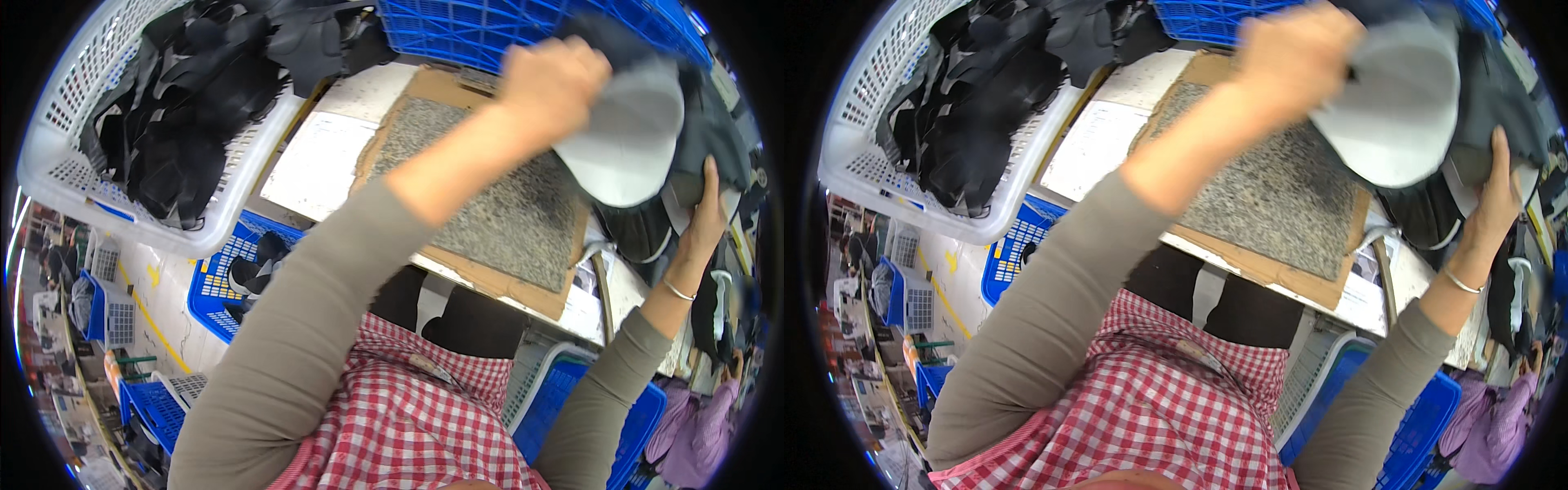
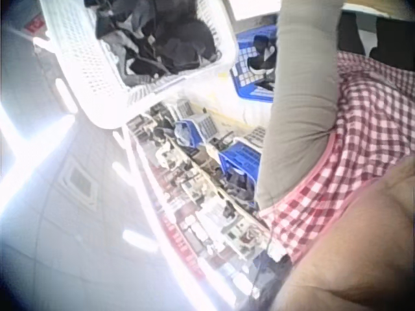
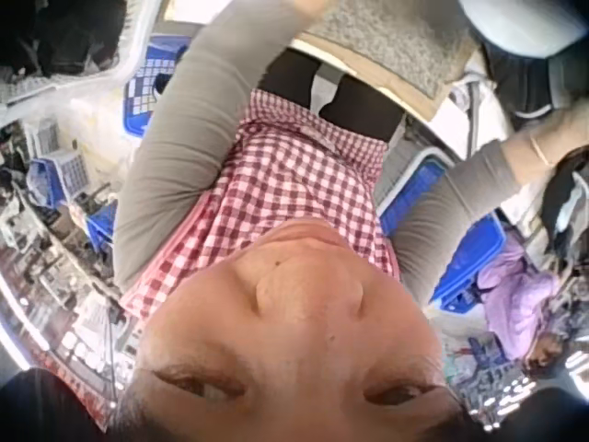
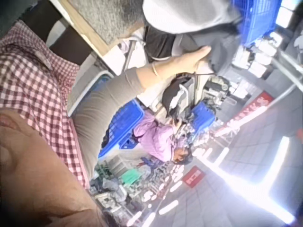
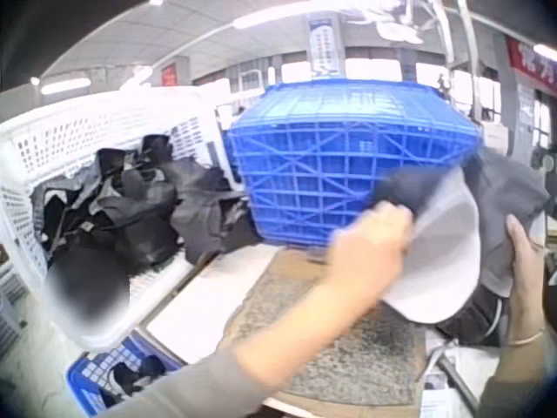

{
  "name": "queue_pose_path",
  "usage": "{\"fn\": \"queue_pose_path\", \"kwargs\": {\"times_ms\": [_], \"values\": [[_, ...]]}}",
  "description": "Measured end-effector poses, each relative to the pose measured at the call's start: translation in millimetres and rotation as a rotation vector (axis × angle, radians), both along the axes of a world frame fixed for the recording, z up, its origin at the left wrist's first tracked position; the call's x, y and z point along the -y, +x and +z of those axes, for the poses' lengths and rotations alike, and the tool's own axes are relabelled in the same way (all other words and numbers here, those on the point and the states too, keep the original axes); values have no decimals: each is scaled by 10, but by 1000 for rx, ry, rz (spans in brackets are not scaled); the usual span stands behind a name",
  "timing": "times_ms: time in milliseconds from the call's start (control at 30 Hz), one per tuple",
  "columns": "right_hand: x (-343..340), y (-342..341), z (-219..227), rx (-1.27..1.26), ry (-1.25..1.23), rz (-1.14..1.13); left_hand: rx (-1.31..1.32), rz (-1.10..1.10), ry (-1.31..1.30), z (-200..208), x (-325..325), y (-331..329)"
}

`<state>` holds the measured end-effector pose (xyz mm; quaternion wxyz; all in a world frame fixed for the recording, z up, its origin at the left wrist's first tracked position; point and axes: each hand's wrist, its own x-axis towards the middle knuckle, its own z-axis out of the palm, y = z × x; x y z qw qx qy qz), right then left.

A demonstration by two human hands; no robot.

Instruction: The person repeatedly picks up black shoe parts from a white basket, places them on a work surface, and uses a hammer-like tool to tap and flatten them. Later, the person uses a small knife to trim edges of the parts. Trimmed pieces are placed into a blue basket.

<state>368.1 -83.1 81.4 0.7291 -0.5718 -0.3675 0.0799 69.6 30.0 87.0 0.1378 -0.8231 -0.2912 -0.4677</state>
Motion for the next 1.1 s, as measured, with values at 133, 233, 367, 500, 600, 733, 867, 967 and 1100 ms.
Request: {"fn": "queue_pose_path", "kwargs": {"times_ms": [133, 233, 367, 500, 600, 733, 867, 967, 1100], "values": [[180, 680, -681, -380, -127, -42, -234, -290, -559, -642, -238, 291], [590, 826, -1139, -292, 32, 0, 179, -17, 23, -1001, -941, -483], [959, 565, -1331, -167, -61, -75, 420, 644, 171, -1039, -2007, -2415], [941, 108, -1301, -12, -135, -188, 822, 697, -502, -809, -2445, -3642], [820, -291, -1350, 37, -96, -270, 897, 181, -1202, -595, -2222, -3571], [690, -1018, -1378, 147, -267, -52, 896, -531, -1360, -298, -1397, -2700], [584, -1921, -1404, 365, -263, 533, 1152, -1018, -1237, -158, -532, -1770], [497, -2326, -1609, 104, -257, 590, 1054, -1125, -1298, -402, -160, -1196], [369, -2287, -2006, 186, -347, 342, -98, -457, -981, -1016, 317, -1005]]}}
